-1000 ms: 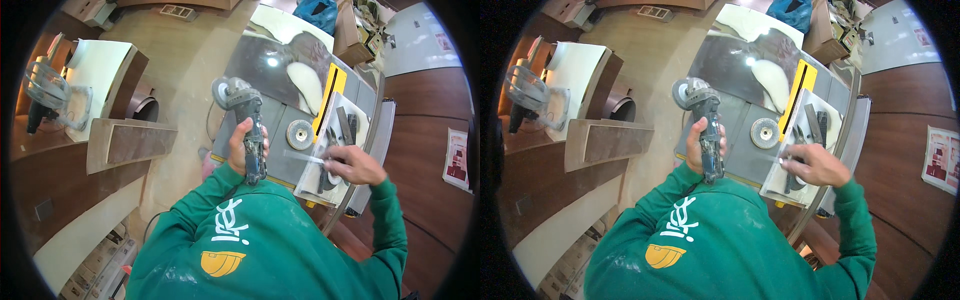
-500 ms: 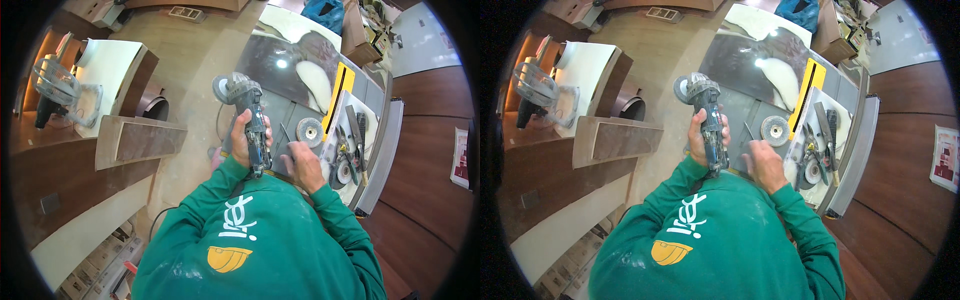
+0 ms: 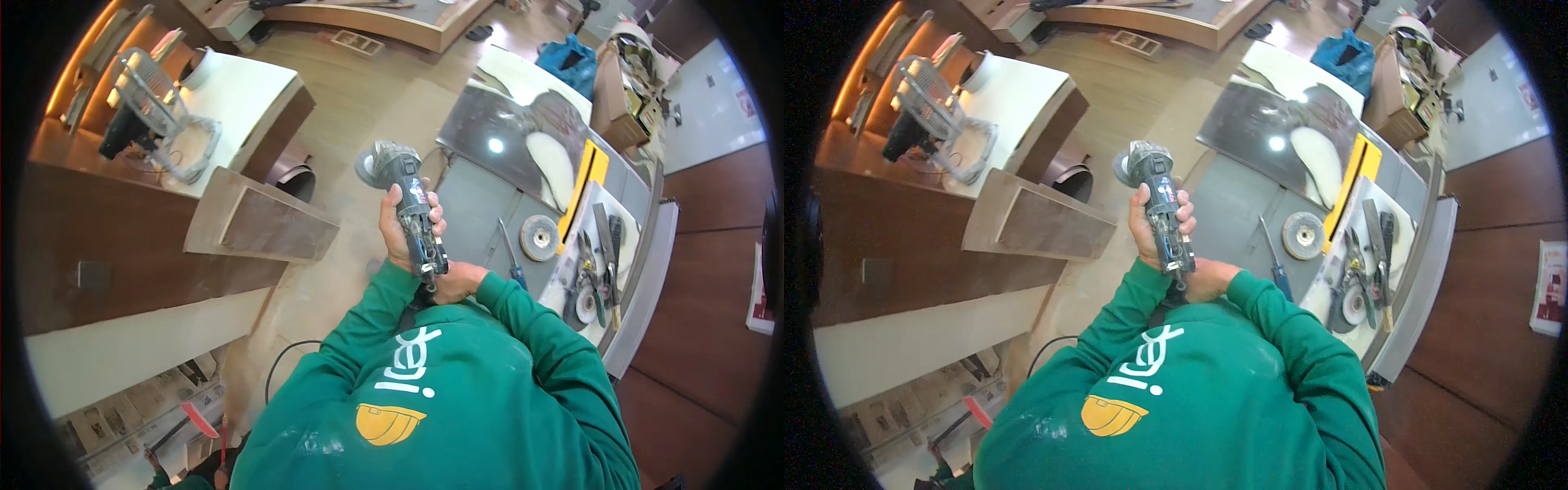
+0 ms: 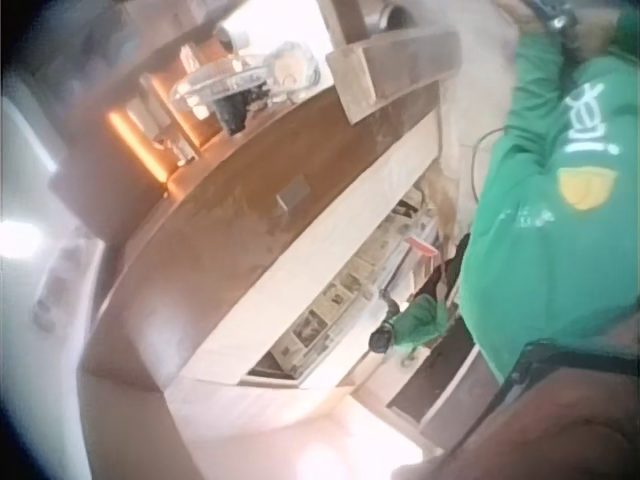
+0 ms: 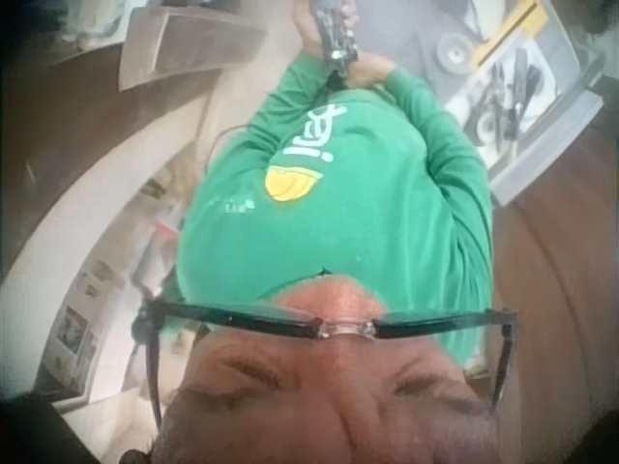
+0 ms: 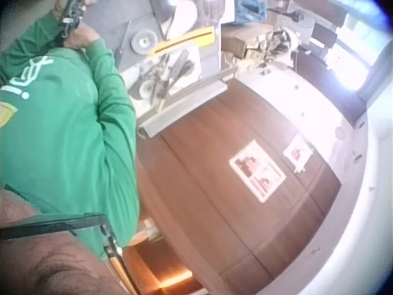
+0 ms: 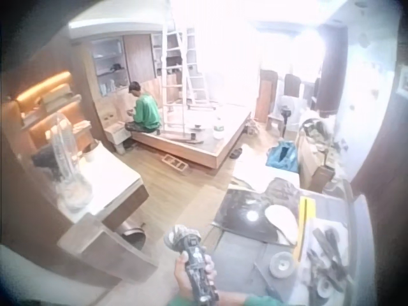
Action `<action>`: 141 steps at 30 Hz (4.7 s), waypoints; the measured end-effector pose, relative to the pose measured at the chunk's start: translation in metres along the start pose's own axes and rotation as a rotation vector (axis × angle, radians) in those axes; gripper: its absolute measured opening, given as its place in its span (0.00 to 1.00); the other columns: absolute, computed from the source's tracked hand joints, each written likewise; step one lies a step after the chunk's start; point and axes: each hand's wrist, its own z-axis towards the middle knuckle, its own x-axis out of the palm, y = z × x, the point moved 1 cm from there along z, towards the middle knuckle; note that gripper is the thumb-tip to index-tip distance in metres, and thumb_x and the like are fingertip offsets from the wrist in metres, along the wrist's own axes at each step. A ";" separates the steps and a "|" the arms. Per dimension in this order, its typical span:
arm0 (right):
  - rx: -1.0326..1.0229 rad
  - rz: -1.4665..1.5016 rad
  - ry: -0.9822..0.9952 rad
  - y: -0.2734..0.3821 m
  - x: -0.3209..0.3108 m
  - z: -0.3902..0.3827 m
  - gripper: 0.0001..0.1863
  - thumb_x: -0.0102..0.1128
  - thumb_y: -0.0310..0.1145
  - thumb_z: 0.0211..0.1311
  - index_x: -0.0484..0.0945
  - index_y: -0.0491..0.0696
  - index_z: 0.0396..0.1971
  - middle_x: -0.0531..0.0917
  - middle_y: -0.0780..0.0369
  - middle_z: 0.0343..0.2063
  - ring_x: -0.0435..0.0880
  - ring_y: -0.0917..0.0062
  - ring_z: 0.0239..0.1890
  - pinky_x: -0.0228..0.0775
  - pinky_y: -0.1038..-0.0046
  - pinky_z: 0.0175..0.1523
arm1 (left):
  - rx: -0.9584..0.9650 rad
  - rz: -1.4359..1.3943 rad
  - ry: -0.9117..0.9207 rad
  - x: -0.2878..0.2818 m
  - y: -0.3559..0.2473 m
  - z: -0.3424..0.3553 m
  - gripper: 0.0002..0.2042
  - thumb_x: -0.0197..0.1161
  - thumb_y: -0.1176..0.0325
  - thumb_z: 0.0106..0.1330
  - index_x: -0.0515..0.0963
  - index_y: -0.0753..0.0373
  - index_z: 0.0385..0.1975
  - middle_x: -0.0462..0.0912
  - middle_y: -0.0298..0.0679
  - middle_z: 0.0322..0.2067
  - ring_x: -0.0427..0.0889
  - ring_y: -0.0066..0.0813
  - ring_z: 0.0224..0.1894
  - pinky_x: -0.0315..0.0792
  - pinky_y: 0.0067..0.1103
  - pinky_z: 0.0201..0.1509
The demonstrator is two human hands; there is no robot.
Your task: The person disassembles a handheld power tool, removes the battery, and uses a screwdriver to loosen and remove screws from the housing. They then manipulate internal components and wires while the tool rests on a workbench.
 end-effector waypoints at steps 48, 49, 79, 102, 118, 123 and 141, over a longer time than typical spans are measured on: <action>-0.119 0.408 -0.197 0.099 -0.026 -0.108 0.43 0.88 0.45 0.53 0.78 0.41 0.65 0.87 0.56 0.48 0.86 0.70 0.52 0.77 0.67 0.61 | 0.481 -0.218 0.034 0.100 -0.169 -0.097 0.32 0.75 0.56 0.69 0.68 0.75 0.60 0.75 0.43 0.41 0.80 0.29 0.37 0.81 0.22 0.35; -0.158 0.406 -0.192 0.107 -0.028 -0.108 0.42 0.87 0.45 0.54 0.78 0.41 0.65 0.88 0.55 0.49 0.87 0.68 0.52 0.77 0.66 0.61 | 0.509 -0.168 0.054 0.105 -0.170 -0.095 0.32 0.74 0.55 0.70 0.69 0.74 0.60 0.75 0.43 0.41 0.80 0.29 0.37 0.80 0.22 0.35; -0.258 0.794 -0.288 0.228 -0.050 -0.115 0.35 0.56 0.62 0.81 0.84 0.39 0.54 0.85 0.64 0.30 0.75 0.85 0.23 0.63 0.78 0.27 | 0.509 0.063 -0.422 0.140 -0.178 -0.108 0.23 0.58 0.42 0.81 0.77 0.61 0.45 0.84 0.45 0.43 0.87 0.43 0.45 0.82 0.48 0.55; -0.364 1.409 0.090 0.203 -0.074 -0.102 0.49 0.27 0.73 0.83 0.81 0.38 0.57 0.85 0.50 0.21 0.61 0.83 0.05 0.50 0.78 0.09 | 0.303 0.114 -0.288 0.119 -0.157 -0.127 0.26 0.65 0.44 0.78 0.78 0.64 0.55 0.87 0.47 0.45 0.89 0.42 0.47 0.85 0.41 0.53; -0.356 1.419 0.153 0.221 -0.105 -0.094 0.46 0.31 0.72 0.83 0.82 0.42 0.56 0.84 0.48 0.20 0.63 0.84 0.04 0.51 0.80 0.08 | 0.335 0.160 -0.275 0.132 -0.142 -0.122 0.21 0.62 0.49 0.81 0.83 0.65 0.49 0.92 0.44 0.45 0.92 0.39 0.49 0.87 0.38 0.61; -0.391 1.391 0.162 0.222 -0.105 -0.093 0.46 0.33 0.73 0.82 0.82 0.42 0.56 0.84 0.48 0.21 0.64 0.84 0.04 0.51 0.80 0.08 | 0.332 0.173 -0.254 0.133 -0.142 -0.124 0.21 0.56 0.50 0.84 0.84 0.64 0.49 0.92 0.44 0.48 0.92 0.39 0.50 0.87 0.37 0.62; -0.413 1.436 0.135 0.226 -0.095 -0.092 0.44 0.34 0.70 0.84 0.83 0.42 0.57 0.85 0.47 0.20 0.63 0.84 0.05 0.51 0.80 0.10 | 0.342 0.137 -0.280 0.131 -0.142 -0.134 0.20 0.61 0.50 0.82 0.84 0.64 0.50 0.92 0.42 0.47 0.93 0.37 0.47 0.90 0.34 0.57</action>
